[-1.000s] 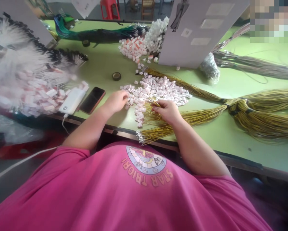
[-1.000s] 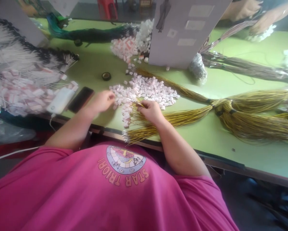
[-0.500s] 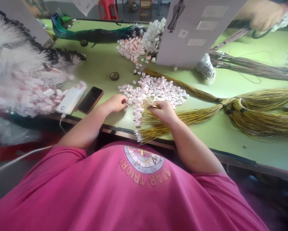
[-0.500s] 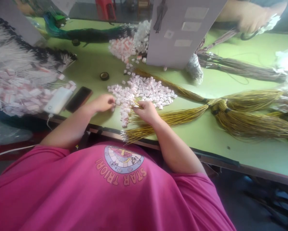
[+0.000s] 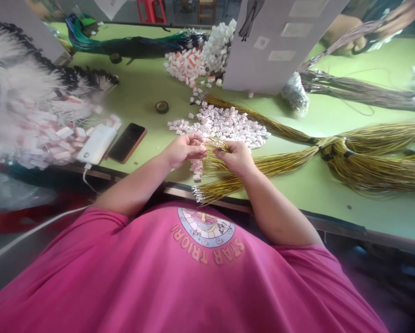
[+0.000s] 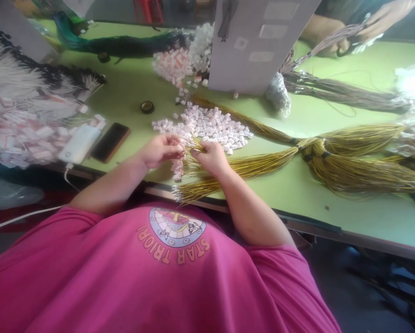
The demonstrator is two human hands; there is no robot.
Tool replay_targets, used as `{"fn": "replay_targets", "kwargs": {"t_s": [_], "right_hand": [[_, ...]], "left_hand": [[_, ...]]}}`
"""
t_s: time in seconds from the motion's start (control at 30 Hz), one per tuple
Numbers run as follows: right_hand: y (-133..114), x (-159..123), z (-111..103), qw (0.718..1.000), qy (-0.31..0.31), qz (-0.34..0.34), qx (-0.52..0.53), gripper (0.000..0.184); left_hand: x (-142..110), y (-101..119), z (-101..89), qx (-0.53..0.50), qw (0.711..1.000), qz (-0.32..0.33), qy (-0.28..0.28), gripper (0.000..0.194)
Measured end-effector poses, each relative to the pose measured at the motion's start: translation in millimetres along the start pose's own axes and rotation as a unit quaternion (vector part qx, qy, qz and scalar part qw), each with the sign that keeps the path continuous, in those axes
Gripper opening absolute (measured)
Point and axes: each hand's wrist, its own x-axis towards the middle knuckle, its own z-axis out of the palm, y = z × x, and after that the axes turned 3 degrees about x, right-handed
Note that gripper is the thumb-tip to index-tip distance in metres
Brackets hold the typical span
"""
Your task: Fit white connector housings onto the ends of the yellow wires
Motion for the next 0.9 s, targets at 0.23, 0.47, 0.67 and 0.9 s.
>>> {"fn": "replay_targets", "kwargs": {"t_s": [0.23,0.47,0.67,0.9], "right_hand": [[-1,1,3,0.999,0.020,-0.012,-0.030,0.029],[-1,2,4,0.998,0.031,-0.016,-0.058,0.029],[-2,2,3,0.998,0.023,-0.007,-0.063,0.027],[1,2,7,0.997,0.005,-0.008,-0.076,0.026]], "left_hand": [[5,-7,7.7,-0.056,0.995,-0.032,0.070,0.021],[6,-12,8.7,-0.072,0.994,-0.017,0.086,0.026],[7,-17,9.8,-0.049,0.994,0.001,0.095,0.028],[1,-11,24.3,0.031,0.991,0.025,0.124,0.025]]}}
